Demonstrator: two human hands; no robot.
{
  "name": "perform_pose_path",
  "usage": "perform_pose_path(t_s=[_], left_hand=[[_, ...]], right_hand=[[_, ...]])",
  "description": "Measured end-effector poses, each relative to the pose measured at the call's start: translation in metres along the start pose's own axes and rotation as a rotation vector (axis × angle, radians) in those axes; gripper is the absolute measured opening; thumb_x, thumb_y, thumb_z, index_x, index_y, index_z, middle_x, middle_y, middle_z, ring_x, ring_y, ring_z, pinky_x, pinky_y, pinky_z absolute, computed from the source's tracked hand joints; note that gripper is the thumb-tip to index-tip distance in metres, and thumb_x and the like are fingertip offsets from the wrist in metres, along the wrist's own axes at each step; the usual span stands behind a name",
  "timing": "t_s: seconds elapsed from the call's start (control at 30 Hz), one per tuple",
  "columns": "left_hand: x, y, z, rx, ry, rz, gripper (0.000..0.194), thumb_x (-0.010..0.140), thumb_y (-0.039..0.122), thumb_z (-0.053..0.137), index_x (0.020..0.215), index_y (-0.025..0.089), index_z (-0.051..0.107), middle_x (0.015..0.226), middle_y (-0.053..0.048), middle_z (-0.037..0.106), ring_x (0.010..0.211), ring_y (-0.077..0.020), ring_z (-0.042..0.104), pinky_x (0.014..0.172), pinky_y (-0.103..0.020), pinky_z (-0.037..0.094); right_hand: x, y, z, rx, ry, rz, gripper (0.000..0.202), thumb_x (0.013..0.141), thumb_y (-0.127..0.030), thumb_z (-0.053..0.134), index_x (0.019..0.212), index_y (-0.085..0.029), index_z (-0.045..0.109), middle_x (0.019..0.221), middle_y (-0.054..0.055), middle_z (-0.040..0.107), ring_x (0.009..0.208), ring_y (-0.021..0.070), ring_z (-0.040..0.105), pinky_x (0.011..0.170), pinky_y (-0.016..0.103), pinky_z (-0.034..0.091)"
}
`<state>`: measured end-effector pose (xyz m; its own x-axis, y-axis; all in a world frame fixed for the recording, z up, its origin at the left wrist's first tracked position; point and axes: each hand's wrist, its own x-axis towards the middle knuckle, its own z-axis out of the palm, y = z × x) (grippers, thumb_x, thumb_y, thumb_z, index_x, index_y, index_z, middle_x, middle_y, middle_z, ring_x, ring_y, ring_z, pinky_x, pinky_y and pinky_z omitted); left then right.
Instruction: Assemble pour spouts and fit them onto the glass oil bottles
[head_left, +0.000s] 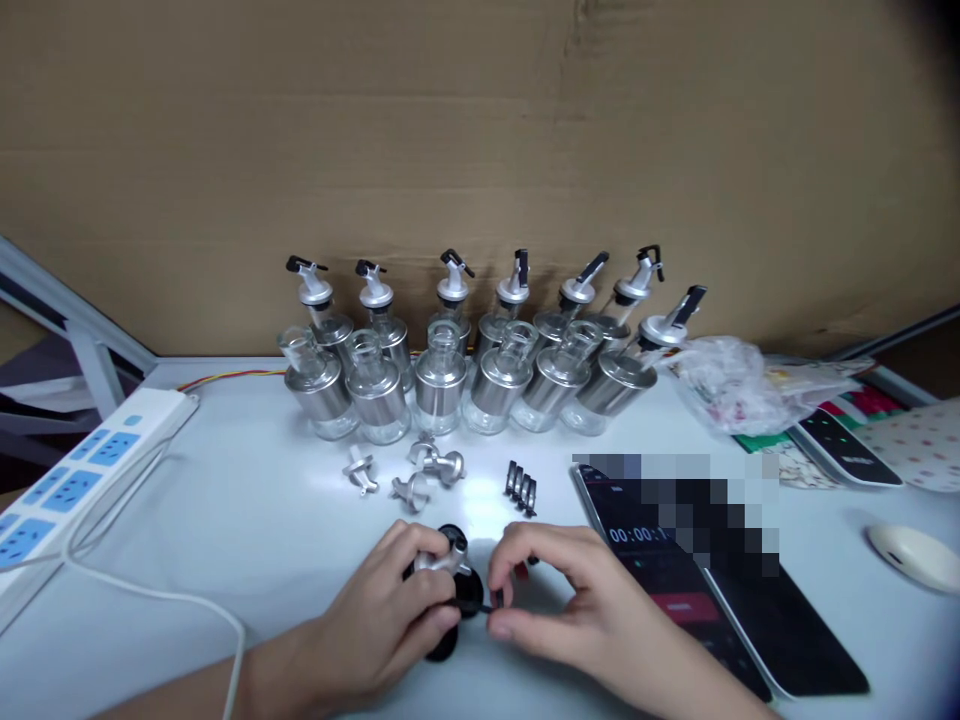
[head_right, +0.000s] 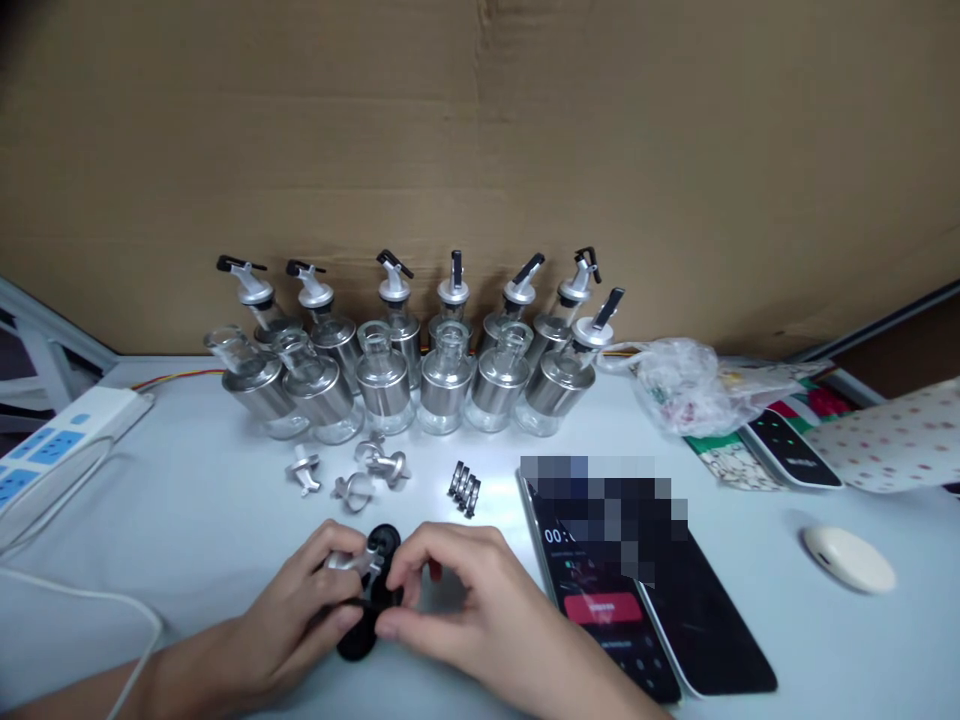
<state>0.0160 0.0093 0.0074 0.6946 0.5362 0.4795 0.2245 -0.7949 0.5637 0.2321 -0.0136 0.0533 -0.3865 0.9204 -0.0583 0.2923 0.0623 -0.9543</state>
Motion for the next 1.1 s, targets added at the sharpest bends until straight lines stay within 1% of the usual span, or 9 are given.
perform_pose_path(t_s=[0.17, 0.27, 0.4, 0.5, 0.57, 0.67, 0.8, 0.97, 1.1], left_hand=[[-0.002, -0.003, 0.005, -0.092, 0.112, -0.019, 0.016, 0.102, 0.028, 0.033, 0.1, 0.019, 0.045, 0.087, -0.006, 0.052, 0.08, -0.0183, 0.048, 0.07, -0.027, 0.044], [-0.005, -0.005, 0.011, -0.174, 0.174, -0.031, 0.011, 0.099, 0.027, 0.044, 0.107, 0.02, 0.043, 0.088, -0.006, 0.052, 0.08, -0.0184, 0.049, 0.069, -0.027, 0.045], [-0.006, -0.006, 0.014, -0.221, 0.204, -0.031, 0.021, 0.097, 0.019, 0.047, 0.116, 0.02, 0.039, 0.09, -0.007, 0.054, 0.083, -0.019, 0.051, 0.073, -0.029, 0.046], [-0.002, -0.005, 0.012, -0.198, 0.181, -0.009, 0.021, 0.098, 0.025, 0.046, 0.116, 0.02, 0.037, 0.087, -0.005, 0.058, 0.08, -0.0181, 0.055, 0.083, -0.034, 0.043], [0.001, -0.004, 0.008, -0.163, 0.118, 0.032, 0.022, 0.099, 0.027, 0.044, 0.118, 0.02, 0.036, 0.089, -0.006, 0.061, 0.079, -0.0178, 0.059, 0.091, -0.038, 0.038], [0.003, -0.003, 0.004, -0.1, 0.046, 0.087, 0.024, 0.099, 0.024, 0.043, 0.122, 0.021, 0.036, 0.092, -0.007, 0.063, 0.082, -0.0187, 0.061, 0.092, -0.04, 0.036], [0.001, -0.003, 0.002, -0.063, 0.074, 0.057, 0.025, 0.097, 0.02, 0.044, 0.121, 0.023, 0.039, 0.091, -0.006, 0.061, 0.085, -0.0197, 0.059, 0.089, -0.039, 0.04], [0.001, -0.004, 0.004, -0.069, 0.102, 0.024, 0.02, 0.1, 0.024, 0.039, 0.119, 0.021, 0.042, 0.093, -0.007, 0.058, 0.087, -0.0196, 0.057, 0.084, -0.037, 0.042], [0.001, -0.005, 0.005, -0.05, 0.09, 0.045, 0.019, 0.102, 0.024, 0.038, 0.119, 0.02, 0.044, 0.096, -0.007, 0.059, 0.089, -0.0188, 0.057, 0.086, -0.036, 0.04]], right_hand=[[0.003, 0.003, 0.0, 0.009, 0.128, -0.167, 0.001, 0.082, -0.02, 0.07, 0.082, -0.021, 0.07, 0.079, 0.001, 0.072, 0.071, 0.0138, 0.066, 0.066, 0.024, 0.051], [0.006, 0.005, -0.003, -0.003, 0.136, -0.175, 0.009, 0.083, -0.016, 0.067, 0.087, -0.022, 0.072, 0.084, 0.002, 0.075, 0.075, 0.0144, 0.068, 0.071, 0.025, 0.054], [0.008, 0.008, -0.004, -0.011, 0.105, -0.148, 0.014, 0.085, -0.014, 0.064, 0.089, -0.022, 0.074, 0.088, 0.004, 0.076, 0.079, 0.0161, 0.071, 0.073, 0.026, 0.056], [0.007, 0.009, -0.001, -0.005, 0.107, -0.117, 0.013, 0.083, -0.014, 0.065, 0.089, -0.022, 0.074, 0.086, 0.003, 0.077, 0.077, 0.0163, 0.072, 0.071, 0.026, 0.057], [0.006, 0.009, 0.001, 0.012, 0.12, -0.09, 0.012, 0.081, -0.015, 0.067, 0.088, -0.022, 0.074, 0.086, 0.003, 0.078, 0.076, 0.0162, 0.072, 0.07, 0.025, 0.057], [0.007, 0.01, 0.002, 0.056, 0.126, -0.042, 0.009, 0.08, -0.018, 0.068, 0.085, -0.023, 0.074, 0.081, 0.002, 0.078, 0.073, 0.0165, 0.072, 0.068, 0.026, 0.058], [0.008, 0.009, 0.002, 0.116, 0.153, -0.012, 0.008, 0.079, -0.019, 0.067, 0.083, -0.022, 0.074, 0.079, 0.003, 0.078, 0.071, 0.0169, 0.072, 0.068, 0.028, 0.058], [0.01, 0.007, 0.0, 0.113, 0.22, -0.055, 0.012, 0.077, -0.016, 0.065, 0.081, -0.022, 0.075, 0.079, 0.004, 0.077, 0.073, 0.0172, 0.07, 0.068, 0.03, 0.057], [0.011, 0.009, 0.001, 0.141, 0.183, -0.044, 0.016, 0.078, -0.016, 0.065, 0.086, -0.023, 0.077, 0.082, 0.004, 0.076, 0.076, 0.0167, 0.069, 0.071, 0.03, 0.056]])
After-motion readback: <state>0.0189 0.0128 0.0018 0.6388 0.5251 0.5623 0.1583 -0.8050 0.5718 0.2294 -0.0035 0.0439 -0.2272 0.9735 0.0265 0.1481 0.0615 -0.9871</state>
